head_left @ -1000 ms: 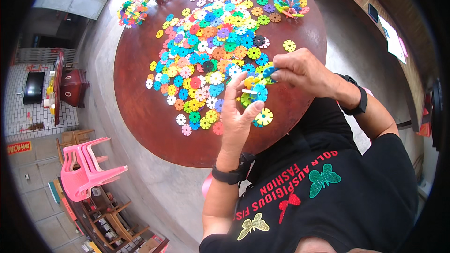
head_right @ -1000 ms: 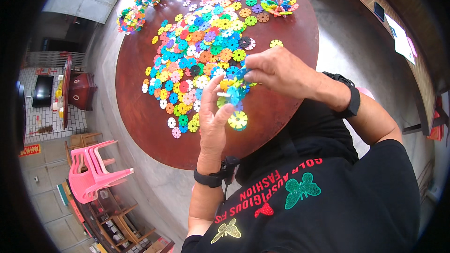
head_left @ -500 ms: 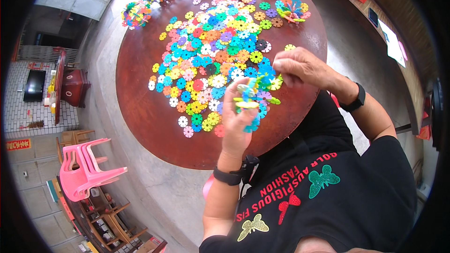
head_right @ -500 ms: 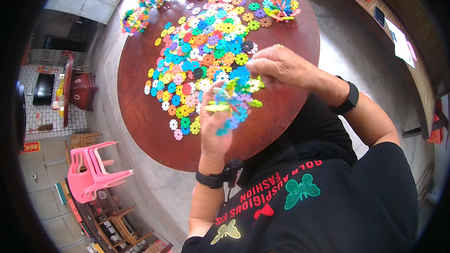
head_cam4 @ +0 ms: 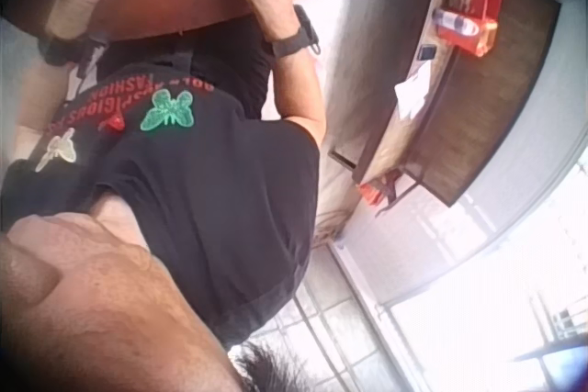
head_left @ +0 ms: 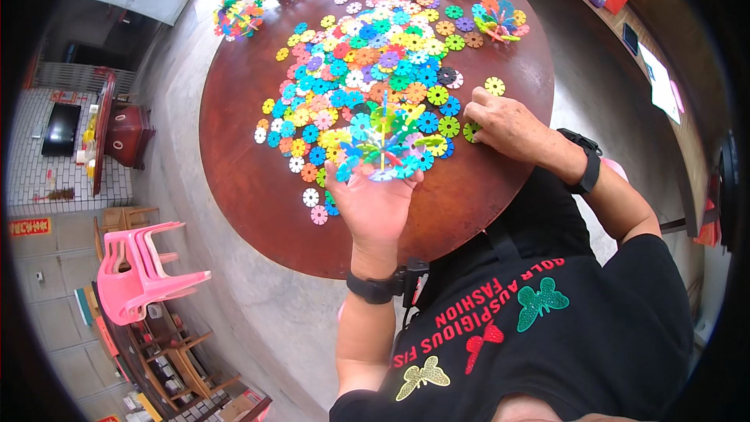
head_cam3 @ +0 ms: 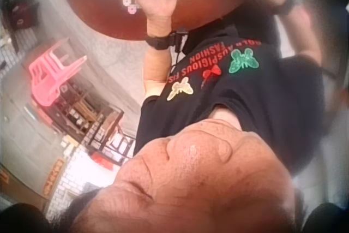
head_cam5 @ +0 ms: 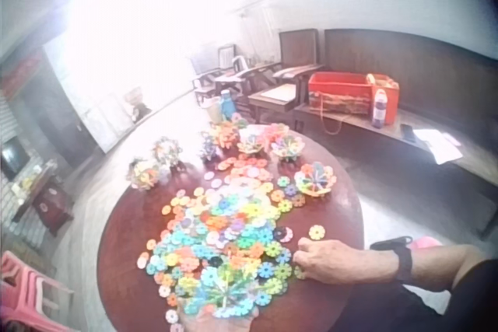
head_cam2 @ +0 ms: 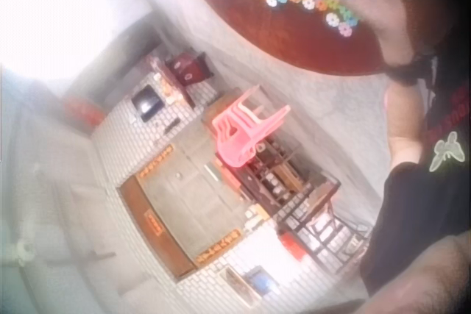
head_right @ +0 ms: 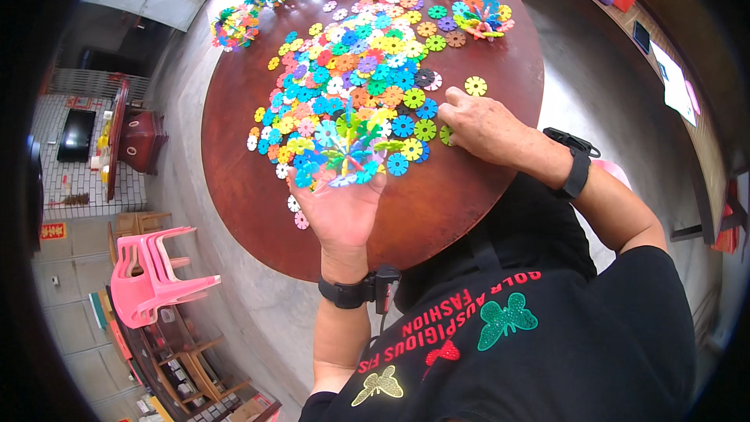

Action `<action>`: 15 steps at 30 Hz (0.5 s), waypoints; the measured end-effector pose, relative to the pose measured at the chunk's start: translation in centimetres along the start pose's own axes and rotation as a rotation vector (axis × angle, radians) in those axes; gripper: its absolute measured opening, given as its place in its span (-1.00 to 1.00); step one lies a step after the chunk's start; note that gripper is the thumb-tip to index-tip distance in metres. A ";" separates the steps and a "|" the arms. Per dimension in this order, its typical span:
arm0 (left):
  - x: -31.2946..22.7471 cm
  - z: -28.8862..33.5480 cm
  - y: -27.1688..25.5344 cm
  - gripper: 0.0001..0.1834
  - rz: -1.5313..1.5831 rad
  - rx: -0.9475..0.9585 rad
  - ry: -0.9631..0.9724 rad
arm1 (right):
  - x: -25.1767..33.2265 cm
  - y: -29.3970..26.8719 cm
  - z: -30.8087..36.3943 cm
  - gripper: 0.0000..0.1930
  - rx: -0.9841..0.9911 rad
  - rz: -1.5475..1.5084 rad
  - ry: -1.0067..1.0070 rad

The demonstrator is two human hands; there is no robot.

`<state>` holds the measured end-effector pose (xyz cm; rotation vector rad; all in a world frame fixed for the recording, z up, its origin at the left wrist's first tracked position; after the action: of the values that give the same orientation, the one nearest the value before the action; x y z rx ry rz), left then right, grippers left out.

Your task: Assembling colorful flower-shaped plastic toy blocks into 3D structures at a round table.

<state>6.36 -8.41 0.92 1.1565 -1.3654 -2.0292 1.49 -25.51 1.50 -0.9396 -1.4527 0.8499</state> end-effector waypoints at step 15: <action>1.4 0.3 -0.3 -0.32 -0.077 0.030 -0.086 | -1.0 0.3 0.0 -0.78 0.077 -0.121 0.019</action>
<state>5.34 -9.19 0.13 1.1639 -1.4174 -2.1421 1.54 -26.30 0.84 -0.7925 -1.4348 0.8000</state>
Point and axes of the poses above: each hand's wrist, its own z-axis away from the middle knuckle, its own y-axis out of the palm, x = y × z, the point moved 9 cm from there along -z, towards the middle knuckle, and after that the axes turned 7 degrees about y, right-handed, at the moved point
